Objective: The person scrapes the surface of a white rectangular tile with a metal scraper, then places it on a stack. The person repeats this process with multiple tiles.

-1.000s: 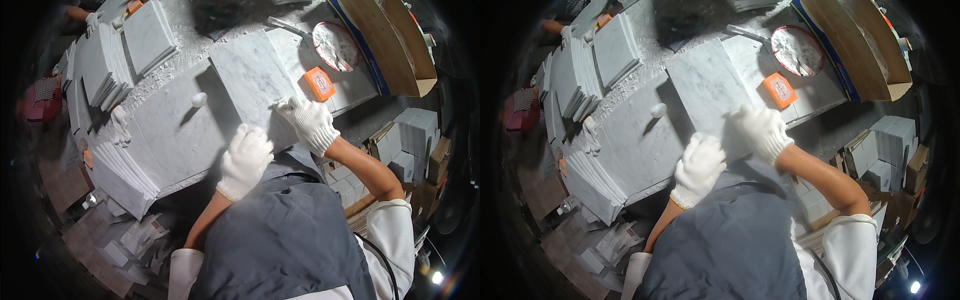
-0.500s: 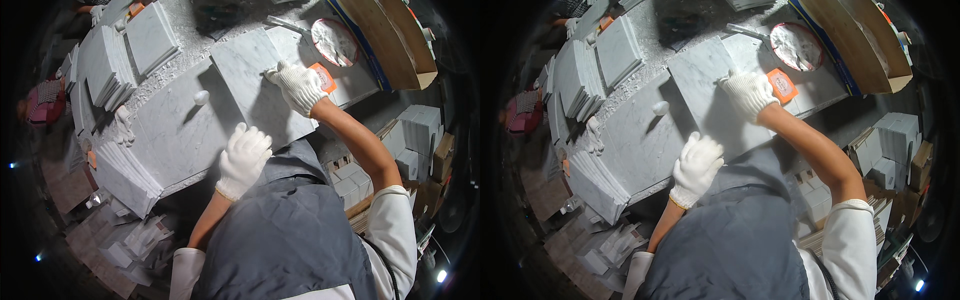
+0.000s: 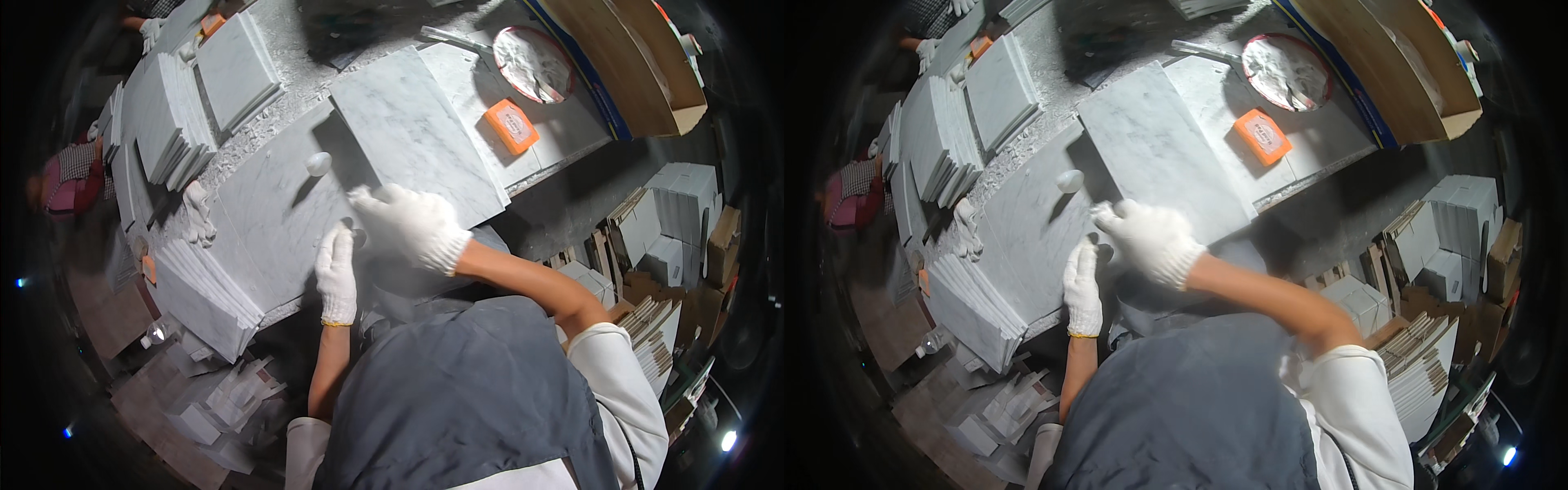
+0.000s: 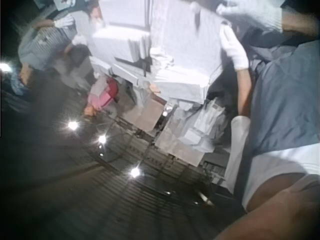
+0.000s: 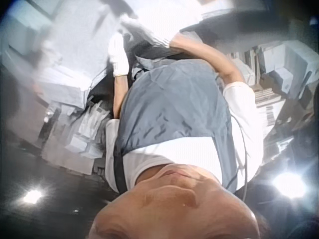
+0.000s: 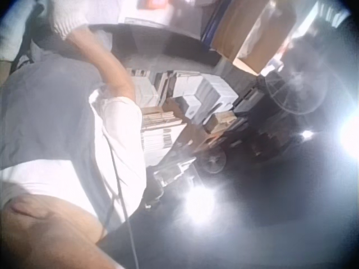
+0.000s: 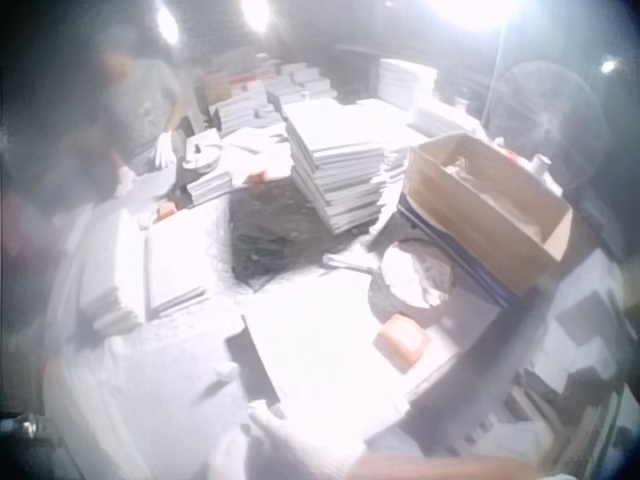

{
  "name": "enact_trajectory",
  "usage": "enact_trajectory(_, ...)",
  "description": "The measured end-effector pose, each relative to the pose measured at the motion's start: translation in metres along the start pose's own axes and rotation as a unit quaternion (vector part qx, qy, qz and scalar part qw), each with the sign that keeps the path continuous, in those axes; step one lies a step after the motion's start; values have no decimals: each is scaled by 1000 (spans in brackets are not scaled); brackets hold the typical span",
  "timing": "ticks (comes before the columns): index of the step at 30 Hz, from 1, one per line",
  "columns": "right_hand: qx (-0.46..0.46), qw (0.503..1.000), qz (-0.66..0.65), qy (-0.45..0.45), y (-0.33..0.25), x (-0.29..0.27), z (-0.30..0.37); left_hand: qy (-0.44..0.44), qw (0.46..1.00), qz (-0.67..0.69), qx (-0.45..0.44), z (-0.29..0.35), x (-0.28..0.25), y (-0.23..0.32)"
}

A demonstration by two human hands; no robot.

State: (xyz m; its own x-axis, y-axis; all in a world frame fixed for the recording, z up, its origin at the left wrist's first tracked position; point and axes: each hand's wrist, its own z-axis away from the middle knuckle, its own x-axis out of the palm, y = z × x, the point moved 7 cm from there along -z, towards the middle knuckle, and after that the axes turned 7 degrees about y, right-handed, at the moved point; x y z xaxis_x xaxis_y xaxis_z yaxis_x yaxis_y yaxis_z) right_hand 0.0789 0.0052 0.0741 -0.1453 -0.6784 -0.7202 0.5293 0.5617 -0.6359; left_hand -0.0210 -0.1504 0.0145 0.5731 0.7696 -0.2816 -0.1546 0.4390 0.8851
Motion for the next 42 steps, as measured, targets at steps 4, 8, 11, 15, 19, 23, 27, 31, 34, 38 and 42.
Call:
enact_trajectory(4,-103,984,24,144,-24,-3,-3,52,998,5,-35,-15,-1,-13)
enact_trajectory(8,-150,973,-32,169,4,-15,26,1,1000,-18,-12,-18,6,-13)
enact_trajectory(11,-58,959,-153,231,59,-33,50,-23,994,76,-78,-15,10,-20)
enact_trajectory(15,10,916,-167,364,105,-55,78,-35,997,29,-58,-15,16,-13)
enact_trajectory(19,108,933,14,344,116,-62,81,-66,993,-7,-101,-9,29,-4)
enact_trajectory(23,127,950,44,282,117,-63,73,-126,980,-20,-154,5,50,2)
enact_trajectory(27,122,952,58,273,118,-61,71,-148,975,-125,-110,11,69,8)
enact_trajectory(31,82,958,87,262,105,-50,73,-159,970,-176,-56,7,82,19)
enact_trajectory(34,50,961,85,260,95,-46,74,-119,972,-155,-130,-2,75,23)
enact_trajectory(38,18,949,8,316,93,-59,77,-37,973,-165,-155,-2,67,34)
enact_trajectory(42,59,933,-53,352,98,-63,88,-46,988,-4,-145,5,71,44)
